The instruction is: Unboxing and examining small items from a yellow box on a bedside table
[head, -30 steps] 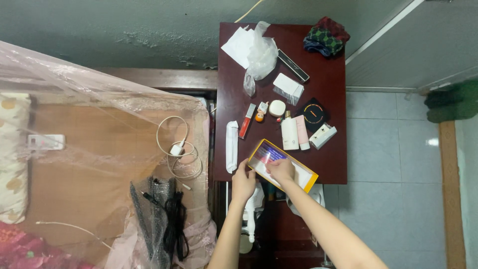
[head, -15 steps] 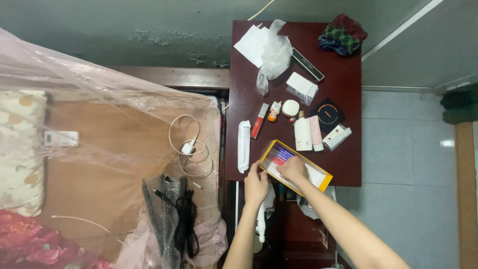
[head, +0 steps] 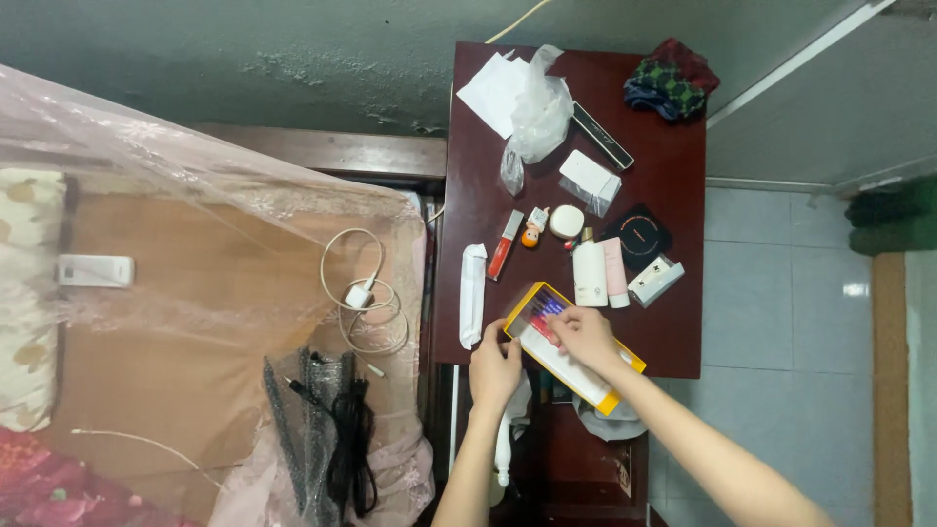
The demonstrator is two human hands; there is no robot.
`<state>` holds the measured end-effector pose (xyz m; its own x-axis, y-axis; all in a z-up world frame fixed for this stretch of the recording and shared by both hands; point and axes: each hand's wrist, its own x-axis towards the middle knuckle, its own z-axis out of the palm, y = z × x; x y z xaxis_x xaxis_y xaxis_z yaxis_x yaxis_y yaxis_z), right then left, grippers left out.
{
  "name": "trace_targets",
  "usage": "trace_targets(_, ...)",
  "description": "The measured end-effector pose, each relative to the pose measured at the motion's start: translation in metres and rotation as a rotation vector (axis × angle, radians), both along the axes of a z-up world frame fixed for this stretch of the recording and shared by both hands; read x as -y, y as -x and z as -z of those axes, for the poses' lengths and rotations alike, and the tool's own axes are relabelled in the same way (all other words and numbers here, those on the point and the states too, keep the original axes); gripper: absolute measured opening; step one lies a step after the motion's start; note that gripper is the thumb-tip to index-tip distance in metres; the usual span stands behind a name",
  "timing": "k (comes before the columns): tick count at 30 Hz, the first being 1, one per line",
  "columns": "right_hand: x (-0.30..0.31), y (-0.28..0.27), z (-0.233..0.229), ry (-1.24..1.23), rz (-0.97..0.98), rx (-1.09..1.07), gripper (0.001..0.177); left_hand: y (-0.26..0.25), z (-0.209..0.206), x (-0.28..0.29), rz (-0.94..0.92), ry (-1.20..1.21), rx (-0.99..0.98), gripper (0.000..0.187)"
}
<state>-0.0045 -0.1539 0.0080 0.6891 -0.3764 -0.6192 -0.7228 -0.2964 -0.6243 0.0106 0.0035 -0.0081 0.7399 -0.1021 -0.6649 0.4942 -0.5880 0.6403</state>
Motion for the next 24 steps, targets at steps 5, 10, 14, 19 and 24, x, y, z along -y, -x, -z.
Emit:
trace_targets(5, 0.063, -0.042, -0.009, 0.026, 0.092, 0.212, 0.019, -0.004, -0.009, 0.007, -0.028, 0.073, -0.038, 0.042)
trace_targets(10, 0.133, -0.099, 0.007, 0.325, 0.063, 0.258, 0.015, -0.008, 0.005, 0.012, -0.130, 0.175, -0.057, 0.037)
trace_targets(14, 0.175, -0.132, 0.059, 0.493, 0.037, 0.261, 0.016, -0.015, -0.008, 0.010, -0.172, 0.248, -0.083, 0.039)
trace_targets(19, 0.167, -0.155, 0.060, 0.601, -0.015, 0.463, 0.013, -0.022, -0.011, 0.008, -0.201, 0.223, -0.124, 0.034)
trace_targets(24, 0.158, -0.168, 0.070, 0.585, -0.162, 0.223, 0.073, -0.023, -0.007, 0.005, -0.187, 0.184, -0.052, 0.040)
